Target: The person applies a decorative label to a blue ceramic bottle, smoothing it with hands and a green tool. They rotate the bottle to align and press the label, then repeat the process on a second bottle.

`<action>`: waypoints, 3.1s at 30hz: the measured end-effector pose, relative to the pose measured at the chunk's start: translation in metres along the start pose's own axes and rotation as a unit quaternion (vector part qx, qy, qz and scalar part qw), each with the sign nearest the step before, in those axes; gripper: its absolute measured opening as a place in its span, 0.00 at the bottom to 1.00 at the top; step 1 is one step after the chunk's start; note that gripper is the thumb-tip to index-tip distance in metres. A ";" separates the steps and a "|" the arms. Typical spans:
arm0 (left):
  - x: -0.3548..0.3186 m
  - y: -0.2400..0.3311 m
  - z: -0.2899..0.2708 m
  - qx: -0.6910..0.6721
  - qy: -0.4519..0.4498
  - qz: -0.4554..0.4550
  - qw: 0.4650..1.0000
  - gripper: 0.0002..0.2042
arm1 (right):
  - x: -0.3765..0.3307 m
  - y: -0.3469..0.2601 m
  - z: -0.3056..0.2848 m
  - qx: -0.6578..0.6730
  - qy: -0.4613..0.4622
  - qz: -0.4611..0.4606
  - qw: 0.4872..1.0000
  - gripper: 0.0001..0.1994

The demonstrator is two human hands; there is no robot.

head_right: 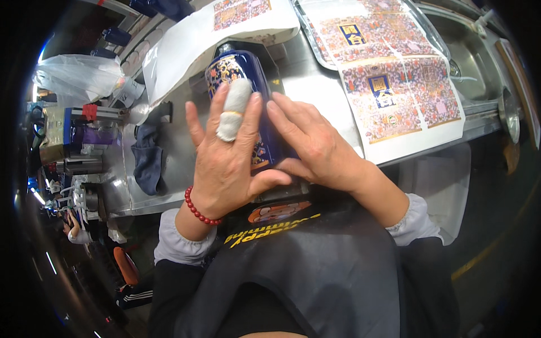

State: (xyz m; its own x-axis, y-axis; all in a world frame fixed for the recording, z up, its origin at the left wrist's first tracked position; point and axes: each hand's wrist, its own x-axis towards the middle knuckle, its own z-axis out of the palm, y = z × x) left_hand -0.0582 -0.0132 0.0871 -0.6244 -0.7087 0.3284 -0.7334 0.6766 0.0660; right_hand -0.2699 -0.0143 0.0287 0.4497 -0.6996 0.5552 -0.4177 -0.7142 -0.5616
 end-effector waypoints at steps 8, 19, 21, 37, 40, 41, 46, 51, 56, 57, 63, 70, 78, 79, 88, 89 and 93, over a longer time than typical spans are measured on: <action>-0.026 0.000 0.003 -0.131 0.064 -0.060 0.988 0.52 | -0.003 -0.001 0.003 -0.005 -0.002 0.011 1.000 0.47; -0.030 0.020 0.015 0.030 -0.001 -0.006 1.000 0.44 | -0.009 0.001 0.010 -0.023 0.015 0.002 1.000 0.47; -0.032 0.022 0.017 0.008 -0.030 0.034 0.999 0.43 | -0.008 0.001 0.009 -0.024 0.014 -0.002 1.000 0.46; -0.055 0.010 0.022 -0.121 0.122 -0.019 0.985 0.36 | -0.006 -0.002 -0.012 0.014 0.005 0.016 1.000 0.39; -0.053 0.006 0.026 -0.162 0.182 -0.066 0.968 0.22 | -0.008 -0.016 -0.039 0.118 0.053 0.091 0.987 0.25; -0.053 0.007 0.027 -0.174 0.180 -0.072 0.965 0.21 | -0.010 -0.021 -0.044 0.226 0.075 0.168 0.957 0.17; -0.051 0.015 0.028 -0.147 0.161 -0.076 0.973 0.20 | -0.015 -0.026 -0.051 0.372 -0.032 0.331 0.867 0.09; -0.046 0.021 0.028 -0.148 0.166 -0.094 0.970 0.19 | -0.015 -0.017 -0.034 0.276 -0.019 0.221 0.935 0.10; -0.043 0.025 0.029 -0.136 0.172 -0.097 0.971 0.18 | -0.010 -0.017 -0.038 0.288 -0.025 0.202 0.936 0.10; -0.043 0.025 0.029 -0.133 0.172 -0.098 0.971 0.18 | -0.009 -0.017 -0.039 0.299 -0.036 0.230 0.926 0.10; -0.039 0.027 0.028 -0.117 0.174 -0.101 0.972 0.18 | -0.004 -0.018 -0.037 0.310 -0.059 0.226 0.922 0.11; -0.033 0.027 0.025 -0.179 0.196 -0.123 0.956 0.13 | 0.003 -0.022 -0.038 0.286 -0.042 0.190 0.938 0.10; -0.030 0.030 0.020 -0.182 0.190 -0.141 0.954 0.08 | 0.001 -0.034 -0.035 0.097 0.030 0.040 0.994 0.15; -0.030 0.031 0.020 -0.194 0.190 -0.145 0.951 0.08 | 0.000 -0.034 -0.033 0.075 0.052 0.001 0.996 0.15; -0.035 0.032 0.025 -0.240 0.180 -0.178 0.937 0.08 | -0.006 -0.037 -0.025 -0.075 0.063 -0.121 0.988 0.15; -0.036 0.033 0.026 -0.254 0.175 -0.195 0.931 0.09 | -0.005 -0.037 -0.025 -0.086 0.053 -0.127 0.987 0.15; -0.035 0.033 0.028 -0.302 0.180 -0.216 0.911 0.09 | -0.004 -0.038 -0.025 -0.106 0.073 -0.125 0.984 0.16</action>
State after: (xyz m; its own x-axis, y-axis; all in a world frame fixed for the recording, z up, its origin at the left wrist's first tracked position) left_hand -0.0679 0.0287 0.0517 -0.1033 -0.8971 0.4296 -0.5406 0.4132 0.7328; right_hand -0.2752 0.0152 0.0635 0.4481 -0.4863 0.7501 -0.4703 -0.8418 -0.2647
